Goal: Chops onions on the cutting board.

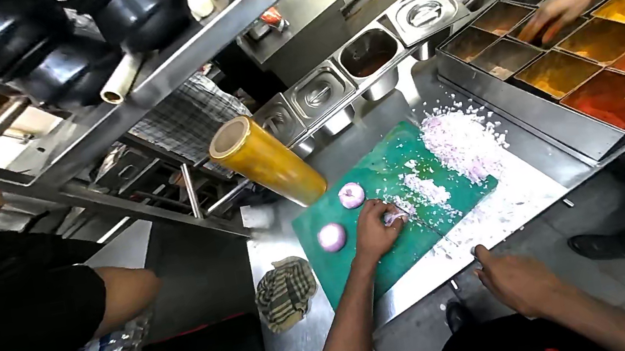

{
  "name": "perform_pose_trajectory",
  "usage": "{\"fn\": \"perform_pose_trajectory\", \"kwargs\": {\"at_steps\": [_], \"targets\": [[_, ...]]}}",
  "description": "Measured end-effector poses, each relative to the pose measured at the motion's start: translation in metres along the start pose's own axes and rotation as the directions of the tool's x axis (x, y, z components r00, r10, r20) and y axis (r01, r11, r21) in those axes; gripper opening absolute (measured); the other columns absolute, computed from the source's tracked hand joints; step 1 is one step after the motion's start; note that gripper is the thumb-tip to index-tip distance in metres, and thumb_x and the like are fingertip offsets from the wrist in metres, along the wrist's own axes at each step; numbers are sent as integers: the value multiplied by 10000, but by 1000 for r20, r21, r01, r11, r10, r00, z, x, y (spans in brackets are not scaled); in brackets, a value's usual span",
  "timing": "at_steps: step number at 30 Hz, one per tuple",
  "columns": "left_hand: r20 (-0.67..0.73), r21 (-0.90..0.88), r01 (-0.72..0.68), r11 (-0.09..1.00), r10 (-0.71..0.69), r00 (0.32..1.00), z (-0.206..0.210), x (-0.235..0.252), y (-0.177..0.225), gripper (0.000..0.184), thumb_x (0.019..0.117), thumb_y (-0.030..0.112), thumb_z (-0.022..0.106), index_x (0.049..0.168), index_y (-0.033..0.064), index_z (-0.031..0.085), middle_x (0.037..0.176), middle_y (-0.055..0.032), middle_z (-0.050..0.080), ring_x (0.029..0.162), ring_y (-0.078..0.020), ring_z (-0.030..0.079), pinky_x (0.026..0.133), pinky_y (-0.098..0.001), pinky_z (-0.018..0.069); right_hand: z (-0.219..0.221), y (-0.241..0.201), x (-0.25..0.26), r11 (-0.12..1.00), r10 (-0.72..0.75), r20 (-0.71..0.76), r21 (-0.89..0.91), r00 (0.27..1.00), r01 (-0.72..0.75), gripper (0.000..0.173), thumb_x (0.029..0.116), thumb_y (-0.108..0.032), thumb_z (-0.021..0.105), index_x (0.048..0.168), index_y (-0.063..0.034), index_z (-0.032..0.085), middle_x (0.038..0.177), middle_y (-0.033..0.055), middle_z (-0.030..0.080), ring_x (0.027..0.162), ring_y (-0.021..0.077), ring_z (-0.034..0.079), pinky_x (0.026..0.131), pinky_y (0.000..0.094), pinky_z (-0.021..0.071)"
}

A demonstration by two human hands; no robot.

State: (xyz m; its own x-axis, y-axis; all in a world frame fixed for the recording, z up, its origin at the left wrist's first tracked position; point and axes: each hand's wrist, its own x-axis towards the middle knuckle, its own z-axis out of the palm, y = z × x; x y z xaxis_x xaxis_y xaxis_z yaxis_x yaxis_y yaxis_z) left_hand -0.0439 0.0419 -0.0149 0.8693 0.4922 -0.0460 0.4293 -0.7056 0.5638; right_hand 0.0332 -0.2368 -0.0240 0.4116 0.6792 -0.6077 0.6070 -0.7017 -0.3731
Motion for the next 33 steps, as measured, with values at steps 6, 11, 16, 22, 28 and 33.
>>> {"fn": "perform_pose_trajectory", "kwargs": {"at_steps": [6,11,16,22,28,33], "targets": [[74,136,-29,990,19,997,0,8,7,128,932,215,734,928,92,767,1098,-73,718,1025,-216,690,928,-451,571,-27,-16,-9,997,-42,-54,-72,998,38,439,1101,-417,354,1354,-72,451,991,223,683,977,442,704,806,594,556],[87,144,-24,989,11,996,-1,9,9,119,934,213,731,933,102,771,1069,-60,720,1012,-205,689,924,-442,572,-10,-4,-2,999,-18,13,-34,1000,18,460,1090,-413,377,1409,-85,423,1033,233,692,988,453,705,817,614,559],[67,131,-55,990,46,997,0,7,5,121,944,206,724,921,97,770,1068,-61,718,982,-199,693,905,-425,581,-26,-17,-13,998,-32,17,-59,999,33,438,1098,-408,357,1370,-73,433,999,225,683,977,443,705,807,596,562],[22,125,-83,989,81,996,5,4,0,136,952,206,722,929,80,769,1038,-75,711,953,-211,691,892,-432,584,-28,-19,-16,999,-24,33,-26,999,25,444,1098,-410,367,1386,-78,429,1000,224,683,975,435,706,814,596,560],[-60,43,-104,994,106,993,13,-2,-10,144,947,223,722,968,102,798,1112,-66,733,1048,-181,694,966,-390,574,-1,-7,-7,1000,-4,42,26,999,3,467,1089,-413,391,1419,-83,416,1024,235,694,987,453,706,821,618,557],[-34,-139,-4,990,-1,999,-1,-7,-12,305,833,197,853,1097,107,730,1158,-71,673,1014,-161,682,849,-348,614,0,-4,-4,1000,0,34,19,999,-1,468,1084,-434,392,1399,-89,418,1001,225,692,974,445,708,811,605,561]]}}
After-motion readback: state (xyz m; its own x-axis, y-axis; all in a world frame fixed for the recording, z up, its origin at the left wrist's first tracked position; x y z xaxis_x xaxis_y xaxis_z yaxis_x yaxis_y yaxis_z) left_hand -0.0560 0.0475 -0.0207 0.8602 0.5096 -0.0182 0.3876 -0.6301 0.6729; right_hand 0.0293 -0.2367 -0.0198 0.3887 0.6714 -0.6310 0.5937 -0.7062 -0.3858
